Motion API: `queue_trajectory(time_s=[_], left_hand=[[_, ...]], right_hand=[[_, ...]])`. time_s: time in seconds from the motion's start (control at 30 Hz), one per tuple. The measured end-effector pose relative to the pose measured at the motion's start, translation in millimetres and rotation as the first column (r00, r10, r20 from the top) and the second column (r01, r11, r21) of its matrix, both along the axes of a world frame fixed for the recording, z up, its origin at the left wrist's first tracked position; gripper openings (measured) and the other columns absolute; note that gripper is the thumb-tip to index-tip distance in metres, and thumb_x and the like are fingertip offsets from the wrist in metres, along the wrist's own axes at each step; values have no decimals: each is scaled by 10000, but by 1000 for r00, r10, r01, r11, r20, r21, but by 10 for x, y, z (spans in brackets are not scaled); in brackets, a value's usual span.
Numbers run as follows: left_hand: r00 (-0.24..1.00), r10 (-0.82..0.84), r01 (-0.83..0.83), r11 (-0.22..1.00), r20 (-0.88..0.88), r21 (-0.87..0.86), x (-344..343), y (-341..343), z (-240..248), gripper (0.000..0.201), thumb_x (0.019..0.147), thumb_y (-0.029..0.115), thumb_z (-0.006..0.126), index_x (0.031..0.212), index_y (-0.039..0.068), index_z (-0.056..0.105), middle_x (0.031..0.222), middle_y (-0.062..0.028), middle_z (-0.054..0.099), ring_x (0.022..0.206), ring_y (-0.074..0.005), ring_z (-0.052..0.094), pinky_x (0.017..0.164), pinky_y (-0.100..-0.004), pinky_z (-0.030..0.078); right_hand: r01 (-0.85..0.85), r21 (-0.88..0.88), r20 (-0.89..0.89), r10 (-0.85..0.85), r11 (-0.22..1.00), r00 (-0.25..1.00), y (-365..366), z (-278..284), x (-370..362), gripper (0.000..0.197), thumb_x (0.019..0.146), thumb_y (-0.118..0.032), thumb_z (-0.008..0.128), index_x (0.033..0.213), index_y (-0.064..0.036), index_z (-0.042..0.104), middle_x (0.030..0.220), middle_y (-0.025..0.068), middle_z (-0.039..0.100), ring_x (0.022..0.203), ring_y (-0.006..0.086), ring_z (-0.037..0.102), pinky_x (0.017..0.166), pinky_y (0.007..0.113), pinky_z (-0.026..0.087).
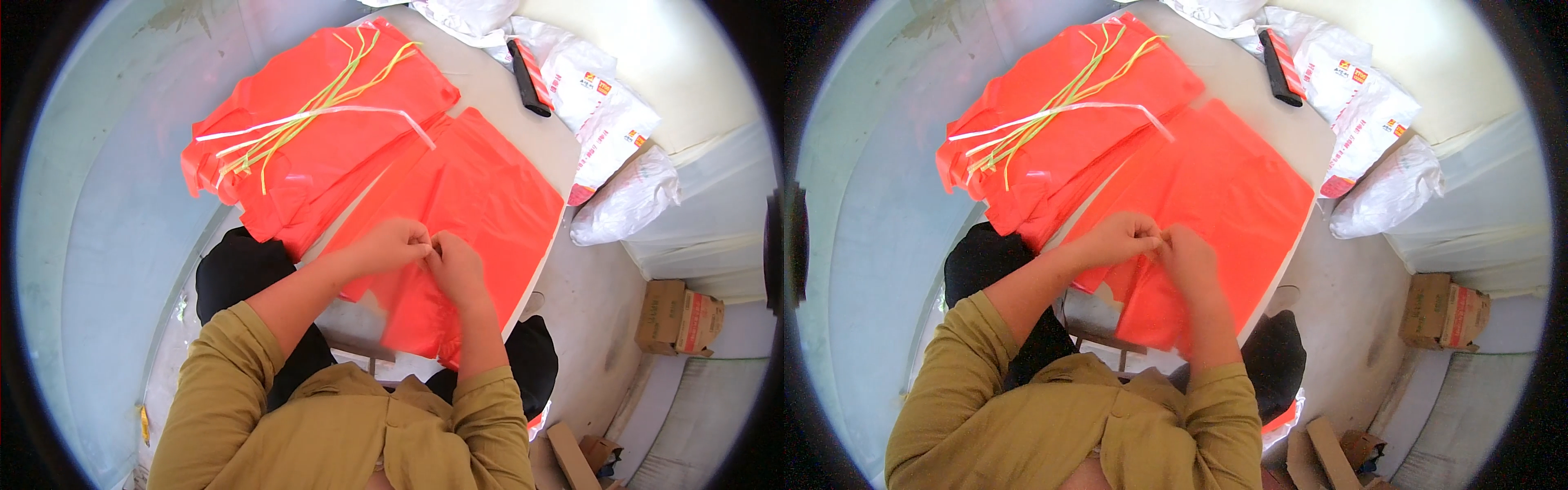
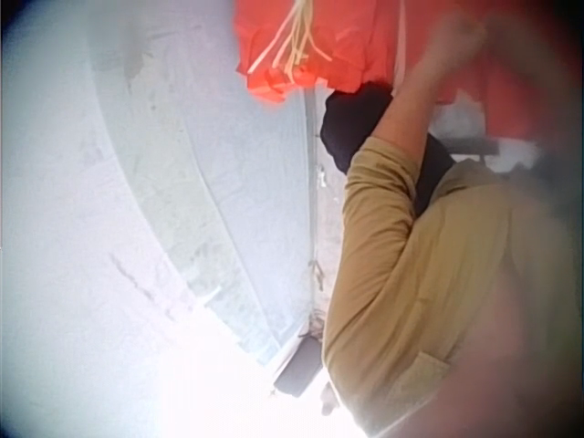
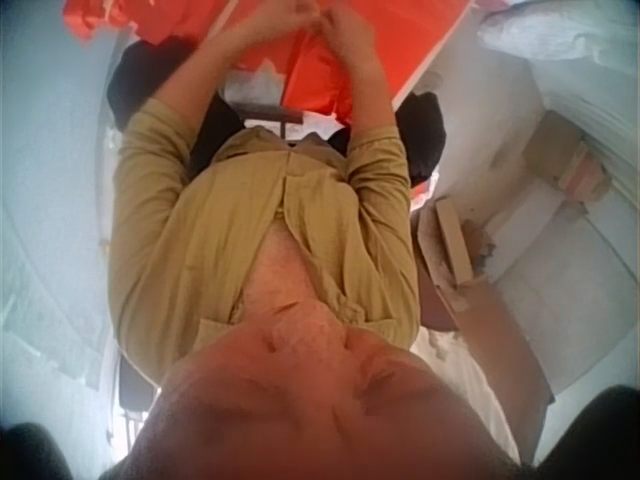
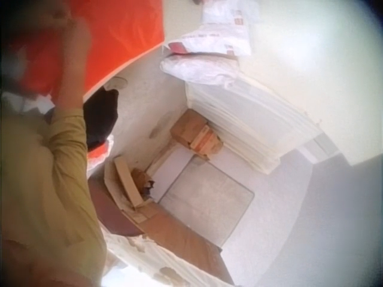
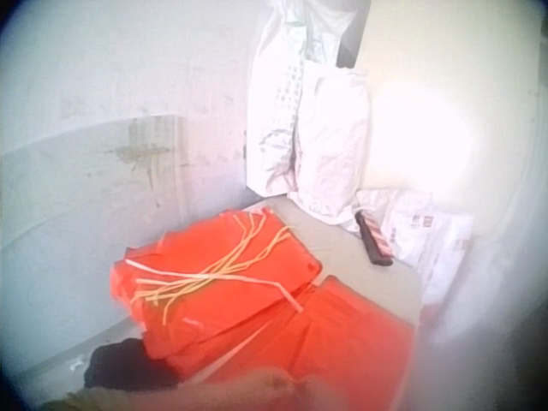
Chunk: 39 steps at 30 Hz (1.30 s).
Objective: The person bundles red plastic bags by hand by folding them over and tying a yellow strip around the middle.
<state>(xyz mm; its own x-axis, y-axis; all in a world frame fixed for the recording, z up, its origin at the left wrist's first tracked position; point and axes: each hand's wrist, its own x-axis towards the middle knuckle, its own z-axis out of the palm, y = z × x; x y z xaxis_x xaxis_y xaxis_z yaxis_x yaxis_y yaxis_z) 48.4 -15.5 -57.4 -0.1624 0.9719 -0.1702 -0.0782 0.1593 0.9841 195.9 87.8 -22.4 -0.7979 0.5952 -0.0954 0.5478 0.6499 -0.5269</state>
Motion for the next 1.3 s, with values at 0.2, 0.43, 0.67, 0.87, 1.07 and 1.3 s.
queue_trajectory(time_s=[0.2,0.43,0.67,0.87,1.07,1.3], left_hand=[[929,82,-95,995,361,17,57,77,241,171,980,122,574,1061,4,669,1006,-28,682,944,-101,620,843,-301,508],[811,225,-92,961,-540,261,220,157,-54,213,894,103,655,1089,18,671,998,-115,661,911,-255,651,831,-367,514],[878,215,-231,973,-427,17,245,180,31,138,868,135,693,901,1,691,897,-152,651,837,-284,650,745,-385,508],[889,241,-249,968,-388,31,230,203,-67,156,893,156,667,882,0,675,843,-152,643,767,-268,624,706,-382,493],[845,263,-260,963,-465,73,257,206,-62,165,916,161,636,870,2,647,816,-164,624,751,-277,613,684,-386,481],[809,241,-238,968,-536,77,255,187,-76,173,918,171,626,880,2,637,853,-205,630,821,-376,624,730,-452,488]], right_hand=[[41,60,-78,-37,997,996,29,-185,104,187,942,-251,603,1011,-81,644,950,166,679,904,367,655,759,465,517],[21,-21,-184,-25,1000,983,41,-132,113,191,978,-229,564,1040,-71,652,963,180,677,911,375,650,765,471,511],[135,-279,-275,-214,951,937,52,-237,141,145,949,-186,604,1011,-62,649,906,134,691,851,284,680,764,388,521],[111,-411,-339,-265,905,903,30,-151,139,73,893,12,636,935,-46,619,763,-38,557,690,33,496,622,209,415],[125,-405,-401,-299,906,866,-6,-268,111,97,880,5,655,963,-36,625,780,-42,562,683,34,485,608,209,403],[86,195,-491,21,977,871,-16,-252,91,182,830,1,665,1005,-45,681,894,101,669,784,237,626,698,338,516]])
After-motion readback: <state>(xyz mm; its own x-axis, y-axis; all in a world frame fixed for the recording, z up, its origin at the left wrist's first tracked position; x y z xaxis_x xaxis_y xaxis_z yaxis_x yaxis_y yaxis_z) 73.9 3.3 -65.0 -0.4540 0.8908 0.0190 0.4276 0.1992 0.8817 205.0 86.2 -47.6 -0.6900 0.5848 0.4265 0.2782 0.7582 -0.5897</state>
